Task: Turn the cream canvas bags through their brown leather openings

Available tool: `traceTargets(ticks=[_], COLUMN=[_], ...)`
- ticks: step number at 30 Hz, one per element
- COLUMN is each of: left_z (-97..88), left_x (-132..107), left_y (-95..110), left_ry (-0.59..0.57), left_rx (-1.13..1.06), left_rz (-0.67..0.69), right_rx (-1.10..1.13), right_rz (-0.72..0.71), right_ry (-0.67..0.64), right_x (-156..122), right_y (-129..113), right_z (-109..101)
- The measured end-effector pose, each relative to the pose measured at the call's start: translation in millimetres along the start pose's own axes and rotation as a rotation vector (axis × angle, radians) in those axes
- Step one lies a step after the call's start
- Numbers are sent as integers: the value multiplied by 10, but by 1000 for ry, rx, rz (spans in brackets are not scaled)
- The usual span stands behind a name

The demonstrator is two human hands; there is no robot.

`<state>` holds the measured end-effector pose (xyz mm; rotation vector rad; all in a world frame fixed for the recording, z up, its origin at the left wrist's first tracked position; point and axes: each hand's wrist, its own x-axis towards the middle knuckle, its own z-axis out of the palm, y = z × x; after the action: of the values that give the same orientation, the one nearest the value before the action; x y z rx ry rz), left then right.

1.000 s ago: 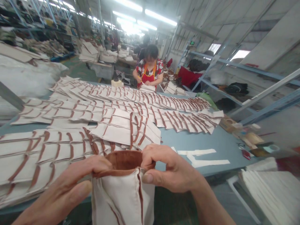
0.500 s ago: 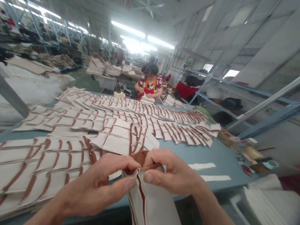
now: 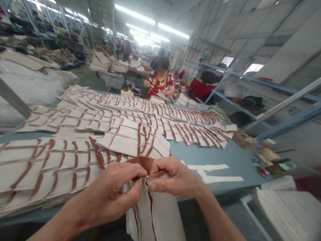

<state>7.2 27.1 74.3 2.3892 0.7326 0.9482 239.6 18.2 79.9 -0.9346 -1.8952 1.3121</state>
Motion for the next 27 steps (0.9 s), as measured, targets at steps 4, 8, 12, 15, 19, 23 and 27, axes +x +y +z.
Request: traceTargets(ticks=[4,8,12,15,19,23,27], left_z=[52,115,148,162,151,85,8], left_x=[-37,-148,-248,-259,-252,-264,-253], left_y=[156,200,177,166,185,203,206], left_ry=[-34,-62,-77,-86,-95,-147,-207], left_rx=[-175,-234,-285,-384,-385,-275,-257], left_rz=[-181,-251,-269,-286,-333,-373,-397], right_rx=[-2,42,26,40,-61,-176,-261], right_rz=[-55,-57,-105,-87,-86,-82,-64], right_ry=[1,19,36,14,79,127,155], right_x=[-46,-91,-140,-158,-161,-149,-133], right_y=[28,25,23,3,-92,-171,-147], right_z=[47,105,132,145,177,224,277])
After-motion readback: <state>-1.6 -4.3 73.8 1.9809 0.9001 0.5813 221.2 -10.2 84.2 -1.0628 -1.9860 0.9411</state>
